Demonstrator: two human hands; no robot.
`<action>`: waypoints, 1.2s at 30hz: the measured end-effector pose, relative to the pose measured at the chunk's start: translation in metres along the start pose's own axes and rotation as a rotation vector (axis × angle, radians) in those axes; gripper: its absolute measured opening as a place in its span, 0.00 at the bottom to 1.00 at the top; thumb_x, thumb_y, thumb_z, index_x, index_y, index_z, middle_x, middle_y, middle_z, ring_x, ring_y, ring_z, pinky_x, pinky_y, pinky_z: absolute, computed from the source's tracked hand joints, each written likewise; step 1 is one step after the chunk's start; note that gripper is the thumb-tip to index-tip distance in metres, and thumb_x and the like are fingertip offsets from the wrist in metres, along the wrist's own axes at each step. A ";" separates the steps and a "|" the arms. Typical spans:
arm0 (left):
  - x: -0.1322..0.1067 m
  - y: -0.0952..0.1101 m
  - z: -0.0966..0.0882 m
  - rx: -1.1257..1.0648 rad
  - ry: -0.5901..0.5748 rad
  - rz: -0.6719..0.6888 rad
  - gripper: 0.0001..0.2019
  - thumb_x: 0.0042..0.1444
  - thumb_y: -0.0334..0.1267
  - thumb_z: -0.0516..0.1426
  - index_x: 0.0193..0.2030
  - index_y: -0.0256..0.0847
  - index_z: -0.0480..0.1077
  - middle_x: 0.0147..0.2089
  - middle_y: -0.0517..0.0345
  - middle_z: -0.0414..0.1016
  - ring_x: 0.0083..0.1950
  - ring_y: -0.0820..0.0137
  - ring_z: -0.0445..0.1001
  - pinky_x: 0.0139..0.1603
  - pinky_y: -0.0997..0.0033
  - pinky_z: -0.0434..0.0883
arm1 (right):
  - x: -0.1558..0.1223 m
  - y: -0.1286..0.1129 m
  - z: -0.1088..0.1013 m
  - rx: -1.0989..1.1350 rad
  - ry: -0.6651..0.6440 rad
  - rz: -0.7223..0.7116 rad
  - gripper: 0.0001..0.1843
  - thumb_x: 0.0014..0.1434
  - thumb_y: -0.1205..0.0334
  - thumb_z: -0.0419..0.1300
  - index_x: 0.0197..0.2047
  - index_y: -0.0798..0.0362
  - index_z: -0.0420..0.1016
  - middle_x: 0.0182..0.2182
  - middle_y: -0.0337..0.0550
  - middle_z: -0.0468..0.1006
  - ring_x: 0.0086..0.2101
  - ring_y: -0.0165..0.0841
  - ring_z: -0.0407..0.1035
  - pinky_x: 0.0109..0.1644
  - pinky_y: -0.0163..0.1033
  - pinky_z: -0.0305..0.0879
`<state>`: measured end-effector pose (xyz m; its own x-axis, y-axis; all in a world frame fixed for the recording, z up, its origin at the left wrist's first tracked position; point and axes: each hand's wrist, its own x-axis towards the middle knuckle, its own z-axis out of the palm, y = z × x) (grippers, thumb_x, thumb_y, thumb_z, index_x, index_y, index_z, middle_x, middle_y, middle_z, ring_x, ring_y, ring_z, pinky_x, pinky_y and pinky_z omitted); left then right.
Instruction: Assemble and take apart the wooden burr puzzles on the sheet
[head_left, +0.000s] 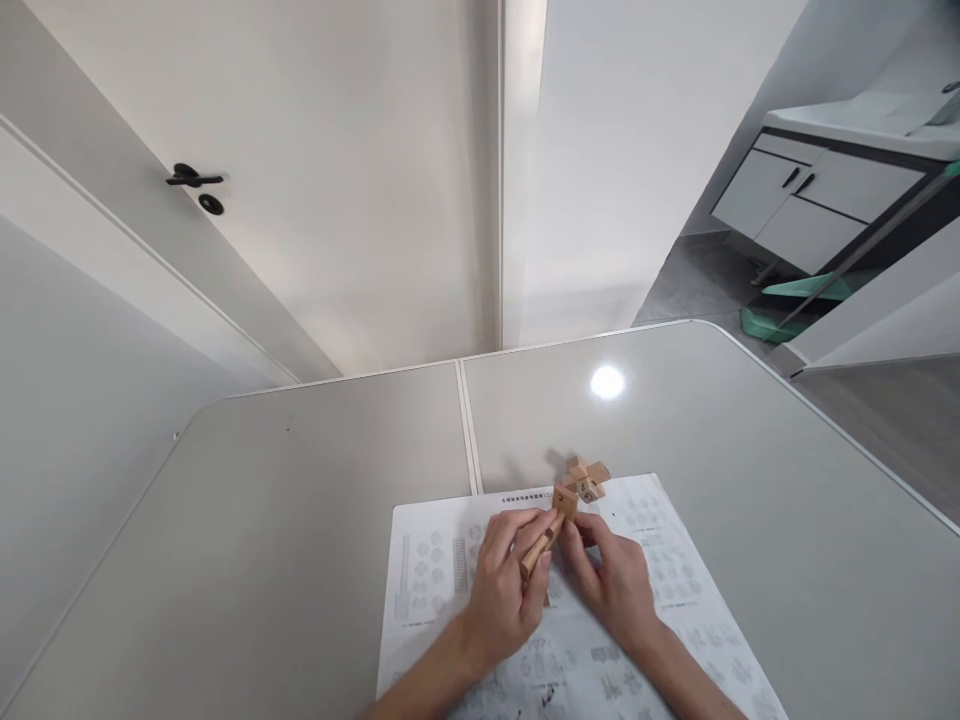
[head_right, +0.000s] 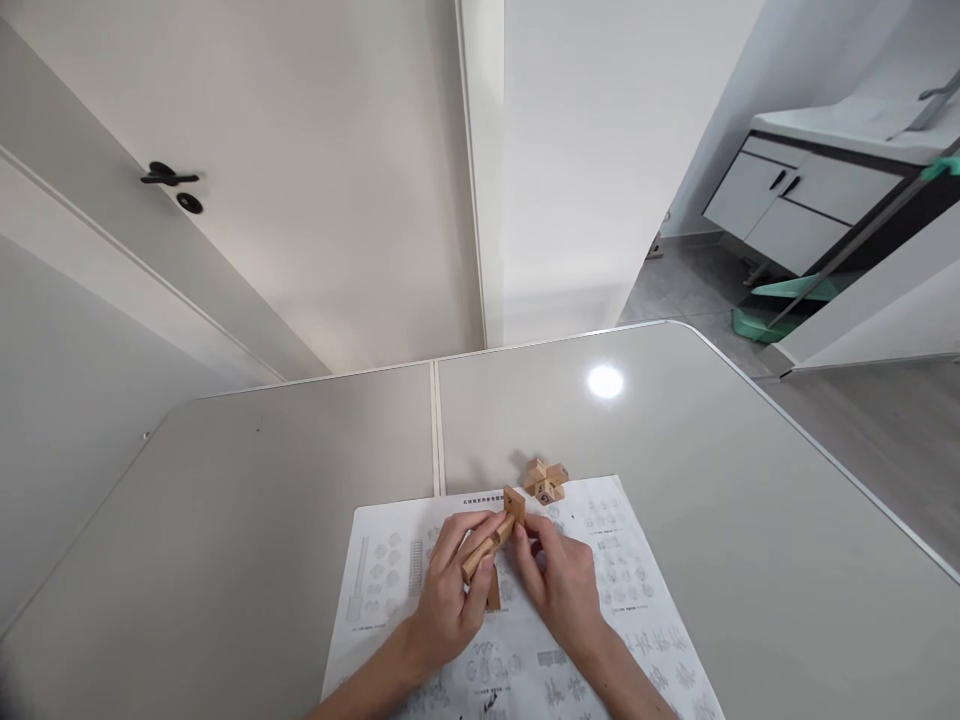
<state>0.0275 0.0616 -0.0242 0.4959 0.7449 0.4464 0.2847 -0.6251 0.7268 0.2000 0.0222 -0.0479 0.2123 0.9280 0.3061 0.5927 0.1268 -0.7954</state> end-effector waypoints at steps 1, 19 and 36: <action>0.000 0.000 0.000 -0.001 0.002 0.003 0.24 0.74 0.35 0.50 0.74 0.44 0.62 0.60 0.43 0.72 0.61 0.57 0.73 0.62 0.51 0.74 | 0.000 0.001 0.001 -0.012 0.009 -0.009 0.15 0.76 0.53 0.53 0.46 0.51 0.77 0.29 0.43 0.86 0.24 0.35 0.80 0.26 0.34 0.69; 0.000 -0.001 0.000 -0.114 0.021 -0.148 0.22 0.76 0.36 0.48 0.73 0.46 0.65 0.61 0.44 0.73 0.63 0.57 0.74 0.64 0.53 0.75 | 0.003 -0.008 0.001 0.143 -0.078 0.077 0.13 0.74 0.53 0.55 0.55 0.49 0.73 0.38 0.45 0.87 0.32 0.38 0.83 0.33 0.36 0.77; 0.001 0.001 0.000 -0.075 0.024 -0.094 0.23 0.75 0.34 0.49 0.74 0.48 0.63 0.61 0.46 0.72 0.62 0.59 0.74 0.64 0.53 0.75 | 0.003 -0.011 0.000 0.172 -0.043 0.064 0.11 0.74 0.55 0.55 0.51 0.49 0.77 0.36 0.45 0.86 0.30 0.37 0.81 0.28 0.34 0.75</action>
<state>0.0281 0.0620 -0.0223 0.4500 0.8054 0.3857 0.2665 -0.5333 0.8028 0.1941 0.0236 -0.0383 0.2093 0.9498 0.2325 0.4367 0.1219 -0.8913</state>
